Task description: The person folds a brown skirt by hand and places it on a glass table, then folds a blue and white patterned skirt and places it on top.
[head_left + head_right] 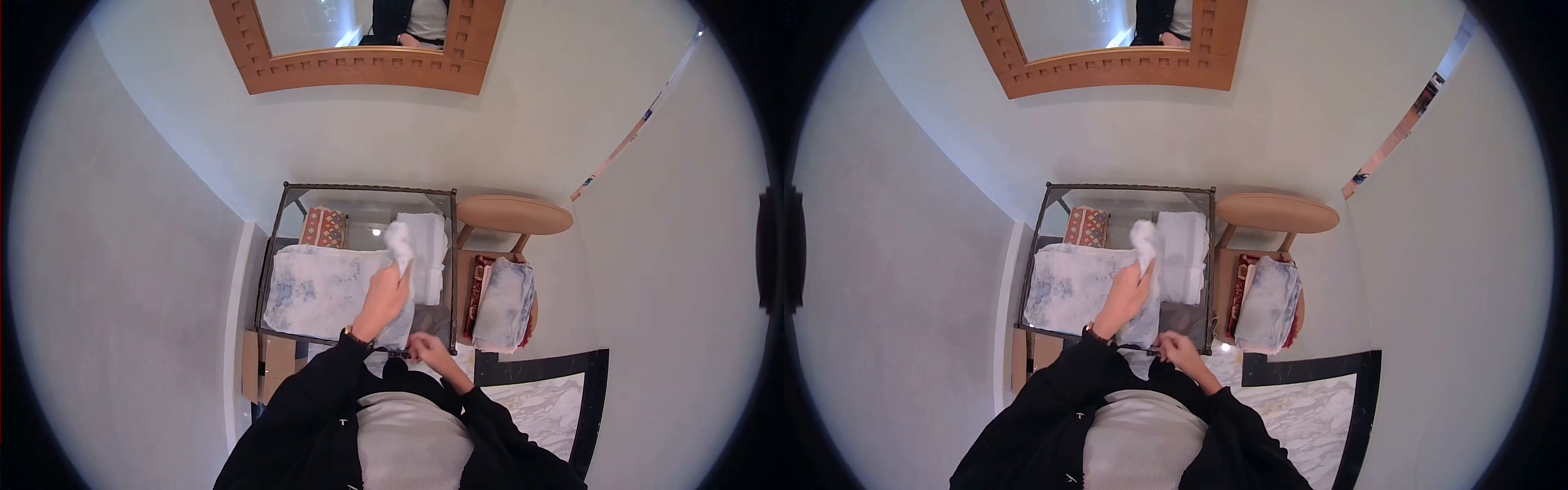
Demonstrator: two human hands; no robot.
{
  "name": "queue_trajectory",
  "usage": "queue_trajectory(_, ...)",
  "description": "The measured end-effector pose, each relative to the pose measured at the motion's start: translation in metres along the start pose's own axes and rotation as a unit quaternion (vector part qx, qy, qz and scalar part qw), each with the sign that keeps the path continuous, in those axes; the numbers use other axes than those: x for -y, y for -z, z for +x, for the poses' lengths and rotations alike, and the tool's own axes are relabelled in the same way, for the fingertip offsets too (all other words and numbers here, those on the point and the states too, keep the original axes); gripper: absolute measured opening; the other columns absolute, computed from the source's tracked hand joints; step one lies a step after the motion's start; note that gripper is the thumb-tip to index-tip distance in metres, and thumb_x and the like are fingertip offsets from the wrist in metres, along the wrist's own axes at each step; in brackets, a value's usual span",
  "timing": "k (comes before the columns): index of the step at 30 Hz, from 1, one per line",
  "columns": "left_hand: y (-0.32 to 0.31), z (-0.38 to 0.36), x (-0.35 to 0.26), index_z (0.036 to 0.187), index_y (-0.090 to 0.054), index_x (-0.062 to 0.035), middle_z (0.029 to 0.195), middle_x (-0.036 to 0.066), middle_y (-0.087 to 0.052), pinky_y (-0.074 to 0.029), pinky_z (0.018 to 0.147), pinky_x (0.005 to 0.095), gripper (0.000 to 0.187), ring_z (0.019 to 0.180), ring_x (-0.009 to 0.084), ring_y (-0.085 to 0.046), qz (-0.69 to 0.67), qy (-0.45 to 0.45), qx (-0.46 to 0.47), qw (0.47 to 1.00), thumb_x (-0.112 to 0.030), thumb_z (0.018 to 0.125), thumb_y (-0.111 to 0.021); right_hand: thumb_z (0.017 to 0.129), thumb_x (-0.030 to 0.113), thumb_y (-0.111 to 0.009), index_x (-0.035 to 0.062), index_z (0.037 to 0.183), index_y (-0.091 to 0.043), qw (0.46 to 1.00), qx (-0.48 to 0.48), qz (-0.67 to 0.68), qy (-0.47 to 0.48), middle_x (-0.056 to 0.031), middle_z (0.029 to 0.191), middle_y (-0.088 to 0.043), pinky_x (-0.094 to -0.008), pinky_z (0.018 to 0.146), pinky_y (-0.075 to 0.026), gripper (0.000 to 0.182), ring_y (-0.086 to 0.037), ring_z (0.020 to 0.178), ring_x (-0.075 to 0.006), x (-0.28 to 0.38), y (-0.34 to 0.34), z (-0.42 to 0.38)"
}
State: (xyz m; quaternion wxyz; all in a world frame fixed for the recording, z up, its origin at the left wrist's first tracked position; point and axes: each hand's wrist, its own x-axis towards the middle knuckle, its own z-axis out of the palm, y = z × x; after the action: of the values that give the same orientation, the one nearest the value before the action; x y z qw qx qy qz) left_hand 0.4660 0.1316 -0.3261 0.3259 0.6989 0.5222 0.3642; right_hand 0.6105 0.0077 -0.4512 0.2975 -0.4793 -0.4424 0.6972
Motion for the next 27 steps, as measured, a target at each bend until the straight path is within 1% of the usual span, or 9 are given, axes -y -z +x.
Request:
queue_trajectory(2,0.002,0.013,-0.023,0.083,-0.056,0.0082,0.072,0.032,-0.055,-0.042,0.061,0.0513,0.036,0.077,0.0502,-0.053,-0.012,-0.035,0.011,0.999,-0.024,0.096,-0.047,0.101,0.021,-0.041,0.0039,0.102,-0.059,0.989,0.144,-0.024,-0.021,-0.0026,0.080,-0.060,-0.0229,0.069,-0.046,0.025,-0.060,0.074,-0.0087,-0.004,-0.012,-0.001)
queue_trajectory(5,0.007,0.034,-0.044,0.084,-0.055,0.0085,0.069,0.031,-0.054,-0.042,0.059,0.0483,0.035,0.069,0.0463,-0.056,-0.043,-0.056,0.024,0.997,-0.023,0.095,-0.047,0.099,0.021,-0.044,0.0027,0.109,-0.056,0.970,0.243,-0.019,-0.022,-0.0040,0.091,-0.062,-0.0244,0.076,-0.046,0.024,-0.060,0.088,-0.0108,0.026,-0.051,-0.002)
queue_trajectory(6,0.010,0.041,-0.050,0.084,-0.055,0.0087,0.067,0.030,-0.053,-0.042,0.058,0.0469,0.034,0.065,0.0443,-0.058,-0.055,-0.058,0.029,0.996,-0.023,0.095,-0.047,0.099,0.022,-0.044,0.0022,0.114,-0.054,0.970,0.239,-0.021,0.023,-0.0045,0.095,-0.062,-0.0248,0.078,-0.046,0.026,-0.058,0.091,-0.0117,0.019,-0.064,0.006)
queue_trajectory(8,0.022,0.054,-0.062,0.087,-0.055,0.0090,0.063,0.024,-0.053,-0.041,0.055,0.0416,0.035,0.058,0.0301,-0.056,-0.090,-0.030,0.029,0.995,-0.025,0.095,-0.048,0.099,0.023,-0.045,0.0013,0.124,-0.049,0.966,0.230,-0.025,0.117,-0.0056,0.103,-0.060,-0.0255,0.083,-0.045,0.034,-0.056,0.099,-0.0136,0.004,-0.087,0.026)
queue_trajectory(10,0.036,0.064,-0.072,0.088,-0.056,0.0083,0.061,0.017,-0.054,-0.040,0.053,0.0366,0.037,0.056,0.0177,-0.052,-0.145,-0.005,0.025,0.989,-0.027,0.095,-0.050,0.097,0.028,-0.047,0.0009,0.131,-0.043,0.973,0.194,0.015,0.123,-0.0062,0.110,-0.058,-0.0283,0.090,-0.043,0.043,-0.053,0.106,-0.0160,0.047,-0.098,0.020)
queue_trajectory(12,0.053,0.070,-0.085,0.090,-0.059,0.0065,0.061,0.008,-0.056,-0.038,0.051,0.0317,0.038,0.058,0.0072,-0.047,-0.221,0.018,0.015,0.975,-0.030,0.095,-0.051,0.095,0.032,-0.050,0.0012,0.135,-0.040,0.973,0.131,0.007,0.190,-0.0074,0.117,-0.057,-0.0319,0.097,-0.041,0.051,-0.051,0.112,-0.0191,0.051,-0.109,0.034)
queue_trajectory(15,0.097,0.059,-0.132,0.092,-0.064,0.0031,0.070,0.000,-0.061,-0.039,0.052,0.0266,0.038,0.059,0.0047,-0.050,-0.309,0.072,-0.025,0.948,-0.033,0.095,-0.054,0.095,0.032,-0.050,0.0010,0.135,-0.040,0.970,0.049,0.013,0.237,-0.0081,0.118,-0.056,-0.0325,0.097,-0.040,0.052,-0.050,0.113,-0.0198,0.061,-0.107,0.056)
queue_trajectory(21,0.183,0.023,-0.161,0.111,-0.060,0.0013,0.096,0.007,-0.066,-0.049,0.068,0.0248,0.037,0.078,0.0117,-0.063,-0.446,0.063,-0.114,0.886,-0.031,0.093,-0.058,0.095,0.031,-0.051,0.0007,0.136,-0.041,0.968,-0.072,0.146,0.193,-0.0094,0.121,-0.055,-0.0338,0.099,-0.039,0.052,-0.049,0.116,-0.0214,0.070,-0.024,0.055)
queue_trajectory(27,0.206,-0.002,-0.074,0.121,-0.054,0.0030,0.107,0.011,-0.065,-0.053,0.073,0.0281,0.043,0.087,0.0151,-0.065,-0.404,0.111,-0.154,0.895,-0.029,0.093,-0.057,0.094,0.030,-0.052,0.0004,0.136,-0.041,0.900,-0.189,0.358,0.161,-0.0107,0.123,-0.054,-0.0351,0.101,-0.038,0.053,-0.048,0.118,-0.0229,0.055,0.092,0.086)
